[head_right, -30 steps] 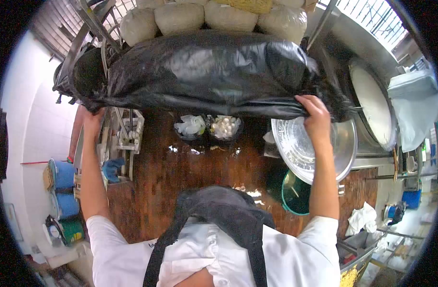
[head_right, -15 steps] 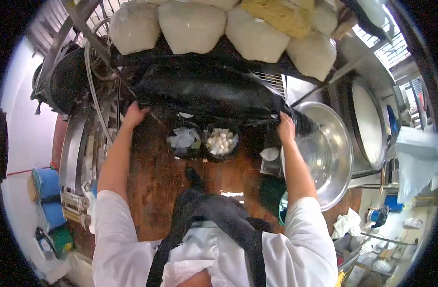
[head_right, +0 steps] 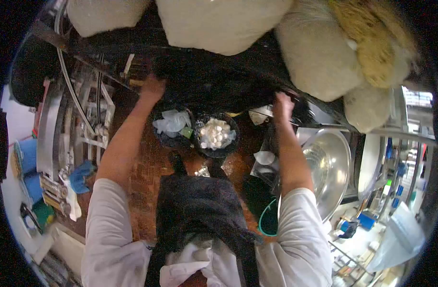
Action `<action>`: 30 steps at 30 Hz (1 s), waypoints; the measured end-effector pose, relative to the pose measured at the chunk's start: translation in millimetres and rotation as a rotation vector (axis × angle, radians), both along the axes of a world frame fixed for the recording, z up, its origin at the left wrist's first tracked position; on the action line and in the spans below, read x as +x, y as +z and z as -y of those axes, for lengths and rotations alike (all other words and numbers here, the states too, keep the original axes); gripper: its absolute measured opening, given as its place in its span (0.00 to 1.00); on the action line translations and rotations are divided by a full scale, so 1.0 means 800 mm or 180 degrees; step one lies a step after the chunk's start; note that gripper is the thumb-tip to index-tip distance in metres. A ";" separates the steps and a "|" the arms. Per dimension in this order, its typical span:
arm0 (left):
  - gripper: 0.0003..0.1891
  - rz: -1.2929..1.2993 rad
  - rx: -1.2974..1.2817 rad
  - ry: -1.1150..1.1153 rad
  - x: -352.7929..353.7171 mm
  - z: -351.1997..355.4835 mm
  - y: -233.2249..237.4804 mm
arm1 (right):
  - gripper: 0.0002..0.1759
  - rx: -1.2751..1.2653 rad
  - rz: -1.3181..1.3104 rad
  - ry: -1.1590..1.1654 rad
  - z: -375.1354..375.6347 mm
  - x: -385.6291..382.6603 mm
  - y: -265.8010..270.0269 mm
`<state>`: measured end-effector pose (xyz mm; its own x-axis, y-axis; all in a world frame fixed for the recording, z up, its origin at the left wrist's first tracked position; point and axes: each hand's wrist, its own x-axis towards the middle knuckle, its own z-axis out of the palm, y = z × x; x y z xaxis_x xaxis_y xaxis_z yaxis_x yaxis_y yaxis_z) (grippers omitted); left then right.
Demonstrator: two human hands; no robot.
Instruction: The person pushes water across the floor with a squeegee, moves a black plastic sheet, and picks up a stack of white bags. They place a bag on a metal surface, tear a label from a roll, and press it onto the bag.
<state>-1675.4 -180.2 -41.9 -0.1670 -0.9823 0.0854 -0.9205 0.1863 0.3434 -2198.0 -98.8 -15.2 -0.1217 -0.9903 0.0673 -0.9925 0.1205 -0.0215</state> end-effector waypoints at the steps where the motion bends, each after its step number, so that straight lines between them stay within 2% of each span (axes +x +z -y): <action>1: 0.16 -0.0136 0.0002 -0.0367 -0.037 0.003 0.017 | 0.20 0.0073 -0.0233 -0.0431 0.000 -0.056 -0.016; 2: 0.16 -0.0280 0.0026 -0.0737 -0.074 0.005 0.034 | 0.19 -0.0100 -0.0613 -0.0501 -0.016 -0.128 -0.042; 3: 0.20 -0.0424 0.0013 -0.0933 -0.104 0.011 0.026 | 0.19 -0.0290 -0.0991 -0.0545 -0.031 -0.169 -0.057; 4: 0.25 -0.0568 -0.0011 -0.1136 -0.122 0.023 0.012 | 0.20 -0.0077 -0.0747 -0.1132 -0.045 -0.140 -0.033; 5: 0.23 -0.0909 -0.0066 -0.0767 -0.132 0.034 -0.010 | 0.21 0.0131 -0.0516 -0.1729 -0.049 -0.116 -0.011; 7: 0.21 -0.1575 -0.0210 -0.0014 -0.147 0.060 -0.060 | 0.26 0.1168 0.0030 -0.1300 -0.031 -0.135 -0.060; 8: 0.18 -0.1270 0.0110 0.0443 -0.130 0.082 -0.062 | 0.28 0.1034 0.0059 -0.0694 -0.025 -0.108 -0.080; 10: 0.16 0.0544 -0.0142 0.0166 -0.041 0.107 -0.013 | 0.34 -0.0096 0.0108 0.1005 0.024 -0.012 -0.097; 11: 0.08 0.1478 -0.0613 0.0337 -0.005 0.106 0.012 | 0.37 -0.0388 0.0125 0.1501 0.065 0.035 -0.096; 13: 0.11 0.0533 -0.0934 0.0730 0.030 0.114 0.043 | 0.37 -0.0353 0.0026 0.1792 0.165 0.076 -0.096; 16: 0.25 -0.0923 -0.1413 0.1309 0.052 0.115 0.042 | 0.35 -0.0552 -0.0172 0.1665 0.278 0.081 -0.056; 18: 0.15 -0.1277 -0.0994 0.0764 0.009 0.081 0.030 | 0.33 -0.0660 -0.0317 0.1468 0.315 0.037 -0.026; 19: 0.10 -0.1441 -0.0806 0.0480 -0.024 0.064 0.026 | 0.32 -0.0666 -0.0414 0.1362 0.318 0.005 -0.014; 20: 0.10 -0.1518 -0.0965 0.0206 -0.052 0.058 0.001 | 0.31 -0.0660 -0.0511 0.1234 0.313 -0.033 -0.006; 21: 0.10 -0.1590 -0.1113 -0.0077 -0.081 0.052 -0.025 | 0.30 -0.0623 -0.0617 0.1101 0.300 -0.071 -0.001; 22: 0.13 -0.1566 -0.1612 -0.0348 -0.104 0.055 -0.057 | 0.29 -0.0565 -0.0753 0.0925 0.278 -0.107 0.004; 26: 0.14 -0.1120 -0.0797 0.0535 -0.113 0.043 -0.032 | 0.25 0.0026 -0.1154 -0.0036 0.164 -0.189 -0.004; 27: 0.14 -0.1395 -0.0190 0.0708 -0.094 0.054 -0.022 | 0.25 0.0215 -0.1169 -0.0094 0.142 -0.188 -0.015; 29: 0.16 -0.1914 0.1031 0.1006 -0.053 0.074 -0.012 | 0.23 0.0280 -0.1001 0.0558 0.124 -0.174 -0.040; 30: 0.15 -0.1741 0.0643 0.1096 -0.035 0.101 -0.042 | 0.22 0.0128 -0.0887 0.1154 0.129 -0.157 -0.055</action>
